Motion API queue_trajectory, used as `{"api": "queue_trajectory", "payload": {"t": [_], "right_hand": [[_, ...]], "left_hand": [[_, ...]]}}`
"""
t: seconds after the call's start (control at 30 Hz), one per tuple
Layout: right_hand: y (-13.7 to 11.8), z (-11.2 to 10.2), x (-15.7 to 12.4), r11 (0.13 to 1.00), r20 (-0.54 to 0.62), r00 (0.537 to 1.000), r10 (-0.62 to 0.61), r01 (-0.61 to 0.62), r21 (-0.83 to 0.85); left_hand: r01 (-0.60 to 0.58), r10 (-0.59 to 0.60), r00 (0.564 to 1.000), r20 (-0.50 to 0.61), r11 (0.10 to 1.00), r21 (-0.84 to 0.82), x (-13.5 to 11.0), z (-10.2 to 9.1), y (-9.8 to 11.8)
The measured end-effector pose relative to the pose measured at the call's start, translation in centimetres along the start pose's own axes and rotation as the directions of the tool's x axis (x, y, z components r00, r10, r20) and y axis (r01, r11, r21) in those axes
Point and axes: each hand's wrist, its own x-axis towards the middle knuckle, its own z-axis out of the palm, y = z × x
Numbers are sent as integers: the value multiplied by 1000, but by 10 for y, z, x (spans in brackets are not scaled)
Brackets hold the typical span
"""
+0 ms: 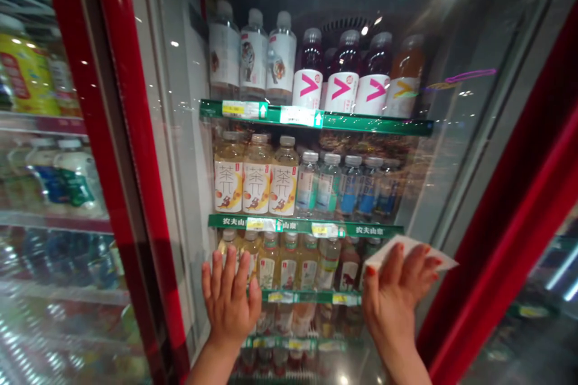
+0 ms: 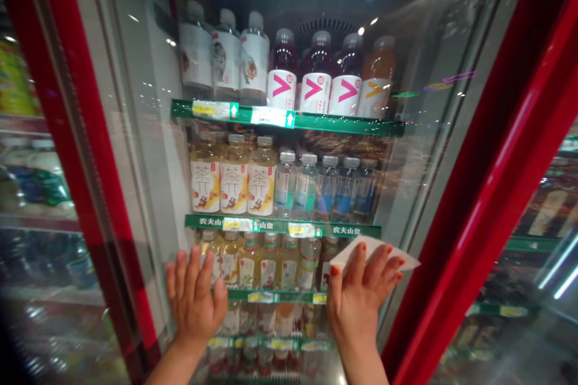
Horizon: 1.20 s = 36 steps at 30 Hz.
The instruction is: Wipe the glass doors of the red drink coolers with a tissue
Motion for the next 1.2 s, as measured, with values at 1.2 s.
{"api": "queue_trajectory", "payload": {"t": [1.2], "right_hand": [[21,-6,-67,733,99,730,-676,680,-10]], "left_hand": [[-5,5,1000,15,1000,-14,-6,3,-7]]}}
